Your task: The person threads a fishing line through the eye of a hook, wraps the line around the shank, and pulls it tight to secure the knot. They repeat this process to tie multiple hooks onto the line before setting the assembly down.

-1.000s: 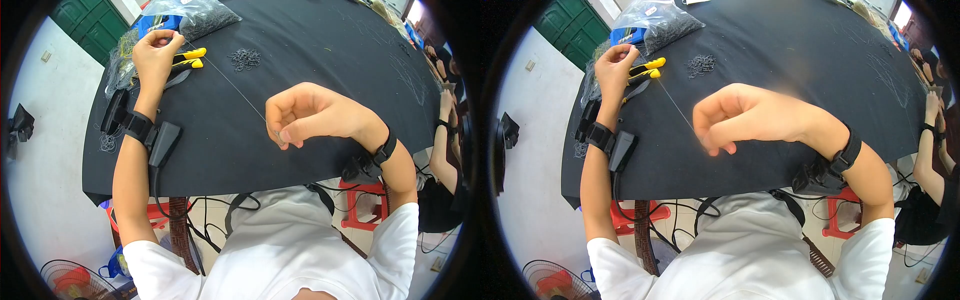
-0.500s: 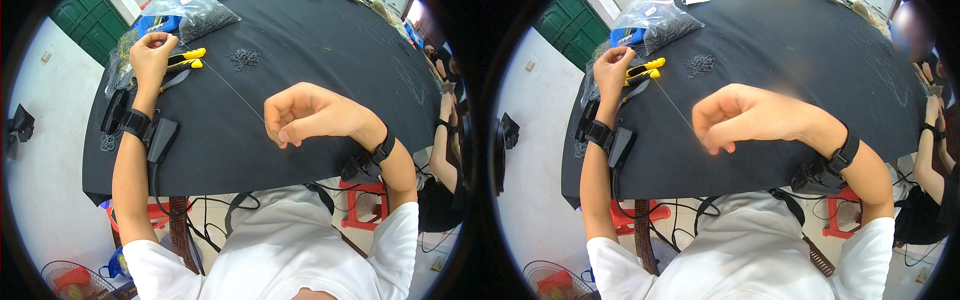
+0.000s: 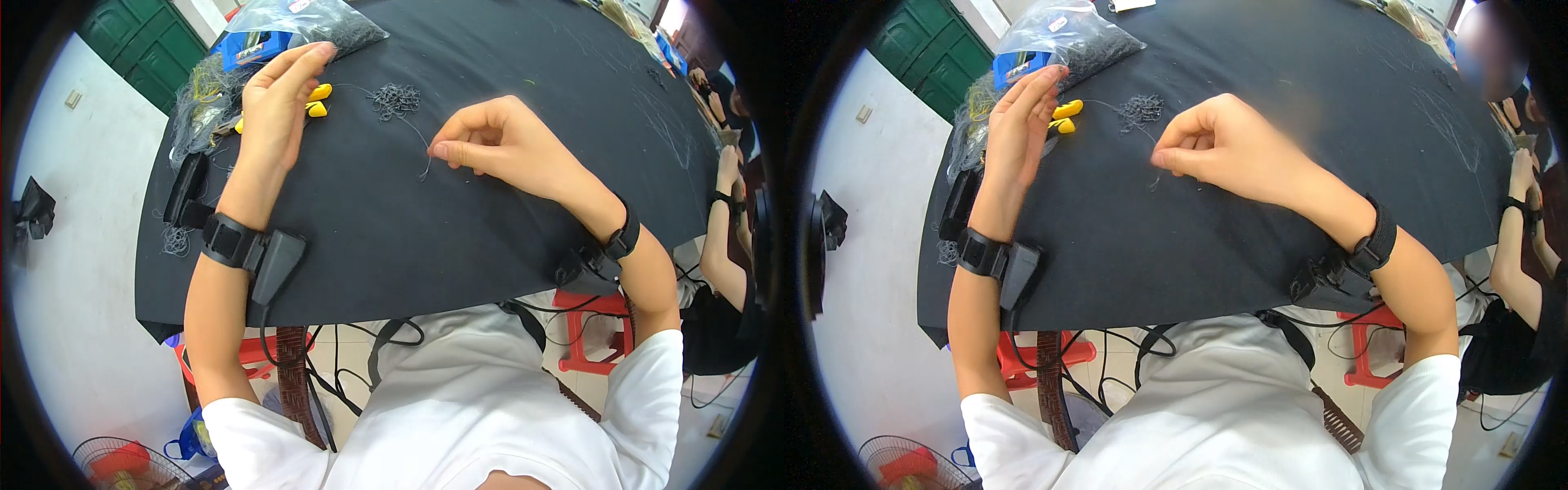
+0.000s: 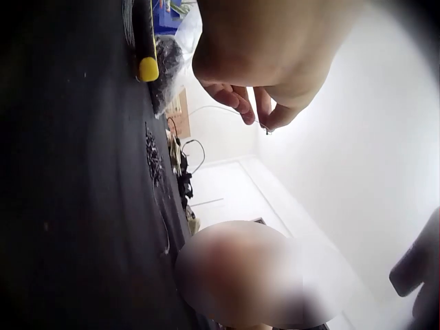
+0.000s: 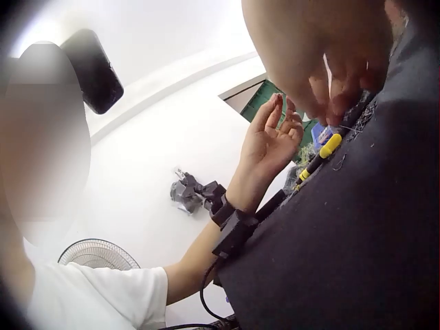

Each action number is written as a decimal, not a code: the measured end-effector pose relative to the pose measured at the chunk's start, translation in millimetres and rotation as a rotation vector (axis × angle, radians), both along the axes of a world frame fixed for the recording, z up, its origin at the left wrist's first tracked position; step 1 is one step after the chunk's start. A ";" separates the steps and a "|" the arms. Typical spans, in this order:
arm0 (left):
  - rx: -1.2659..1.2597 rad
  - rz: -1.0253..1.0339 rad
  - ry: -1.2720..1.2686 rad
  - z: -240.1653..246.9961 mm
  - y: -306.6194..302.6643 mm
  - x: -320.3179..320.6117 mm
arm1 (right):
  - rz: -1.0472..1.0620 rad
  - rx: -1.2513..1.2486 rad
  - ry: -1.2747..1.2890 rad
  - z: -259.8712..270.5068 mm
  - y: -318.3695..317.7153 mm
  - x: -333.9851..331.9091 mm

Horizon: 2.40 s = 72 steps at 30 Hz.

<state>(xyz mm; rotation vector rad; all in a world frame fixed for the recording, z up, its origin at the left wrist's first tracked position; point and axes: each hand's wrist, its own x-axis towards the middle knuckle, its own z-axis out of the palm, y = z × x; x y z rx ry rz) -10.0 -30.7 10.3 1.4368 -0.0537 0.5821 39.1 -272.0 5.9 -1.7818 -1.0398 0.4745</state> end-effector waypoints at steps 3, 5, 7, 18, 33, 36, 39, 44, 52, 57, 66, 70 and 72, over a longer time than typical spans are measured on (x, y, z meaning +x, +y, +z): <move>0.050 -0.079 -0.007 2.8 -19.9 -8.2 | -0.100 0.110 -0.038 -1.1 1.9 0.5; 0.103 -0.129 -0.026 5.5 -32.9 -14.0 | -0.097 0.246 0.007 1.5 1.3 1.5; 0.179 -0.148 -0.028 9.3 -41.8 -19.7 | -0.044 0.298 0.135 8.8 0.3 -3.6; 0.205 -0.336 -0.112 7.7 -60.7 -25.6 | 0.062 0.367 0.384 10.7 1.0 -13.4; 0.177 -0.338 -0.108 9.7 -64.3 -27.7 | 0.111 0.435 0.574 9.1 0.2 -10.9; 0.189 -0.348 -0.124 9.1 -63.9 -27.1 | 0.113 0.422 0.590 10.0 0.1 -10.8; 0.222 -0.345 -0.125 8.6 -63.2 -27.0 | 0.116 0.405 0.557 8.7 0.3 -9.2; 0.299 -0.316 -0.151 7.6 -62.5 -26.1 | 0.127 0.375 0.544 7.2 -0.1 -7.8; 0.319 -0.259 -0.110 7.1 -61.1 -26.7 | 0.107 0.234 0.489 12.9 -3.7 -8.8; 0.151 -0.069 0.021 1.7 -46.7 -21.5 | 0.008 0.093 0.177 34.7 -9.3 -3.3; 0.064 -0.019 0.172 0.9 -37.5 -18.5 | -0.051 0.085 -0.044 58.4 -53.4 17.9; 0.137 -0.140 0.224 -4.8 -40.1 -18.1 | -0.125 0.056 -0.173 77.6 -76.6 27.7; 0.177 -0.241 0.278 -2.9 -52.0 -21.4 | -0.147 0.032 -0.235 84.2 -91.5 34.2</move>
